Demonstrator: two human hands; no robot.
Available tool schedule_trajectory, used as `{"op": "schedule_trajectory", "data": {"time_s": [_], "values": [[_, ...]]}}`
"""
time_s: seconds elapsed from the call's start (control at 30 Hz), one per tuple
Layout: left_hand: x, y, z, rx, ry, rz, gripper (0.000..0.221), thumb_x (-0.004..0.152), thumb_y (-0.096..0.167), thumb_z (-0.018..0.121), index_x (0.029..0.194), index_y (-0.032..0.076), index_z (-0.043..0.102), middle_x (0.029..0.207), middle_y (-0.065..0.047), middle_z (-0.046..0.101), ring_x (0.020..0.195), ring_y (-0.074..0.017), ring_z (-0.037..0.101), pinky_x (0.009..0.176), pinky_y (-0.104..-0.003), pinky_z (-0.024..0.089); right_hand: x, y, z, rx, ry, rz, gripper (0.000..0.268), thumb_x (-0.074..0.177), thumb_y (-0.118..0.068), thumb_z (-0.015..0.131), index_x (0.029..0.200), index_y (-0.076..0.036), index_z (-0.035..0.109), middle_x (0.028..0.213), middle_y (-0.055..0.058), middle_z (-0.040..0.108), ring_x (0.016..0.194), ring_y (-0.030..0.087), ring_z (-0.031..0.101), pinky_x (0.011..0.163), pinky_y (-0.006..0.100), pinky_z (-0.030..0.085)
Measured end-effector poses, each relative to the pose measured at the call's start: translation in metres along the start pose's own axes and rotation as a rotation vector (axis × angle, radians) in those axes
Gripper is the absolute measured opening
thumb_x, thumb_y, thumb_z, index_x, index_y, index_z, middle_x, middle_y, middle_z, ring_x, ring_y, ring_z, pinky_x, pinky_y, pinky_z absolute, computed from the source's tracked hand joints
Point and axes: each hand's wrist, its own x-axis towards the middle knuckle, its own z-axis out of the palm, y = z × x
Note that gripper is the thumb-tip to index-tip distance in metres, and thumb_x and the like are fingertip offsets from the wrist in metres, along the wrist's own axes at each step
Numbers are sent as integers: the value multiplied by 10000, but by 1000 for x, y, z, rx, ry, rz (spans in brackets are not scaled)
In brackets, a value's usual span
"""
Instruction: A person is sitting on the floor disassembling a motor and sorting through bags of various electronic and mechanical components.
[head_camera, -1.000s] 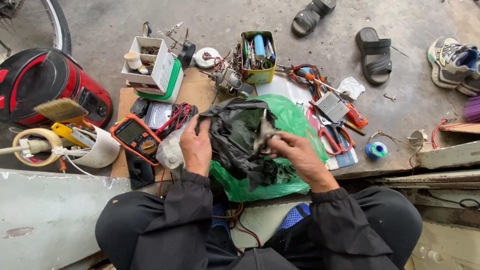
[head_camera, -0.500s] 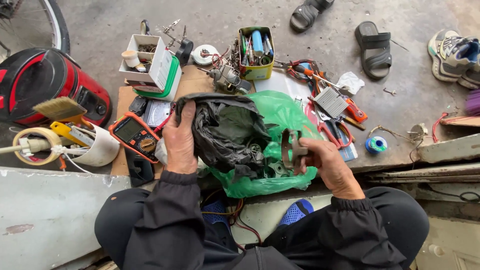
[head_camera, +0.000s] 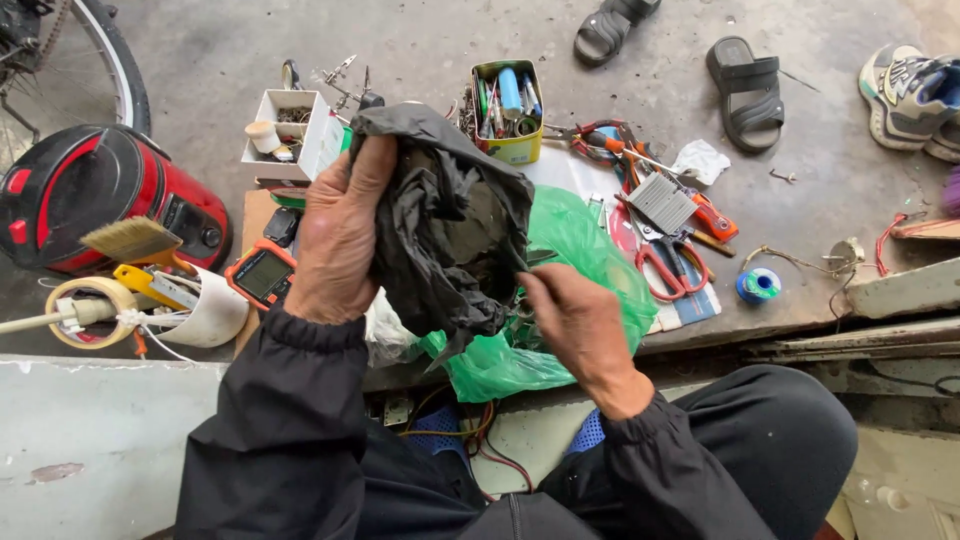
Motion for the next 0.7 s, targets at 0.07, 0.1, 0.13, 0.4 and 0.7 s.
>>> {"op": "schedule_trajectory", "data": {"time_s": [0.07,0.1,0.13,0.4,0.7], "values": [[-13,-5,14,88,-40,14,252,1026,326,803,1149,106,810,1007,-144,820,844,-231,851,738,-342,748,9,3,24,-97,-117,-175,336,977,-152,700,1284,-288,706,1094,-15,757,1108,241,756,833,404,647],[-20,-7,21,177,-79,30,299,1024,353,805,1227,134,821,1090,-98,802,940,-184,843,854,-352,755,13,4,36,-194,-234,-351,706,888,11,638,1515,-309,596,1371,-8,690,1320,254,683,928,445,651],[-27,-7,25,178,-75,34,299,1024,353,805,1227,134,821,1090,-98,802,940,-184,843,854,-352,755,20,5,44,-191,-235,-356,706,888,11,638,1515,-309,596,1371,-8,690,1320,254,683,928,445,651],[-1,11,-16,554,53,247,299,1067,451,800,1028,156,829,725,-46,736,672,-64,686,640,-223,621,31,51,44,-306,112,-564,237,1035,-130,626,1147,-310,732,1000,-80,703,855,222,777,656,376,621],[118,-93,-241,599,520,105,360,972,494,884,1031,143,833,823,-77,785,760,-158,781,671,-311,649,13,51,-12,633,312,404,163,1079,-143,651,937,-139,730,743,86,754,477,143,645,483,253,497]]}}
